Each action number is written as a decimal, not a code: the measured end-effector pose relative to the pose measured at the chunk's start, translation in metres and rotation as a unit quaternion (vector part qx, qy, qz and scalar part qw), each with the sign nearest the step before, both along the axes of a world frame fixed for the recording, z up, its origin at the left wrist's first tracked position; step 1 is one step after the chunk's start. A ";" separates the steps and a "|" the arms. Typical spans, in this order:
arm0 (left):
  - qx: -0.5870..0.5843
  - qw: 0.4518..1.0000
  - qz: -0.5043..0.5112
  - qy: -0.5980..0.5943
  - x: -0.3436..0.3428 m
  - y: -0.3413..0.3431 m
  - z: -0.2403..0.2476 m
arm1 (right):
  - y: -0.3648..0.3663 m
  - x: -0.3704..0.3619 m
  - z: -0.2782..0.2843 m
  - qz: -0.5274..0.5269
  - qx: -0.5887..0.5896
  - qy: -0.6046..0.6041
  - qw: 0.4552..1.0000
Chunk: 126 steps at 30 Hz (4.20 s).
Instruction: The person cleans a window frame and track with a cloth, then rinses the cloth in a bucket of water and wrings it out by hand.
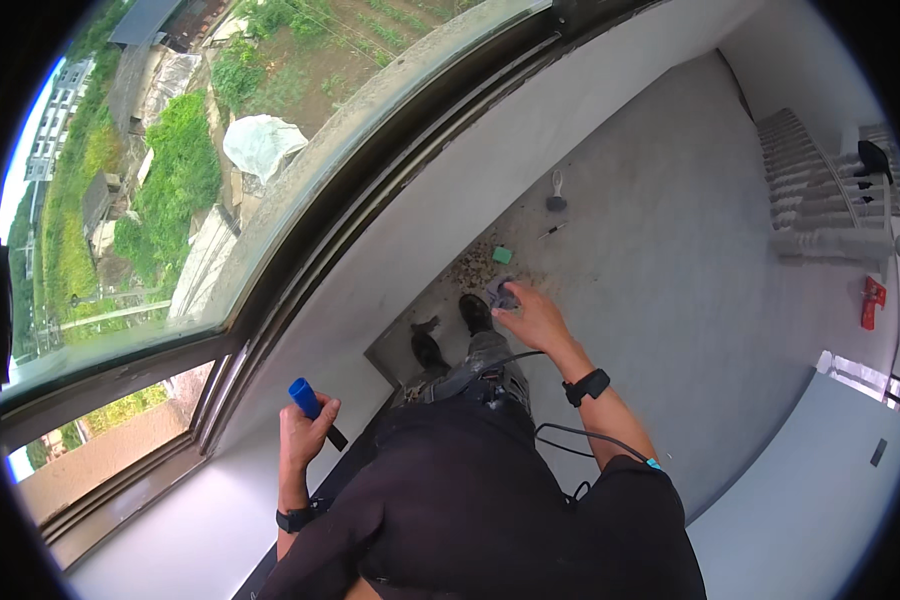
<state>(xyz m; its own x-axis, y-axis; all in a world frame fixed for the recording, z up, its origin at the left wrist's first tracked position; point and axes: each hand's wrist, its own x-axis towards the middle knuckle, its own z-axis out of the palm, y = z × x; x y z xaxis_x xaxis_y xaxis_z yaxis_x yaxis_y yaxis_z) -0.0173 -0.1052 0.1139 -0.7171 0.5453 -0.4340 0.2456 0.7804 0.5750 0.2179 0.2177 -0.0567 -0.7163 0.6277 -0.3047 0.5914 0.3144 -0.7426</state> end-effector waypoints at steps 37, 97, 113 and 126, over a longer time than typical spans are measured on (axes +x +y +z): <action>0.190 0.942 0.275 0.021 0.174 -0.196 -0.052 | -0.152 -0.100 0.181 0.492 0.027 -0.045 0.869; 0.193 0.897 0.395 0.054 0.185 -0.264 -0.086 | -0.473 -0.322 0.304 0.374 0.025 0.497 0.783; 0.201 0.946 0.246 0.063 0.152 -0.182 -0.076 | -0.371 -0.269 0.338 0.617 -0.034 0.282 0.734; -0.027 0.977 0.211 0.014 0.208 -0.091 -0.104 | -0.114 -0.214 0.388 0.642 0.057 0.274 0.713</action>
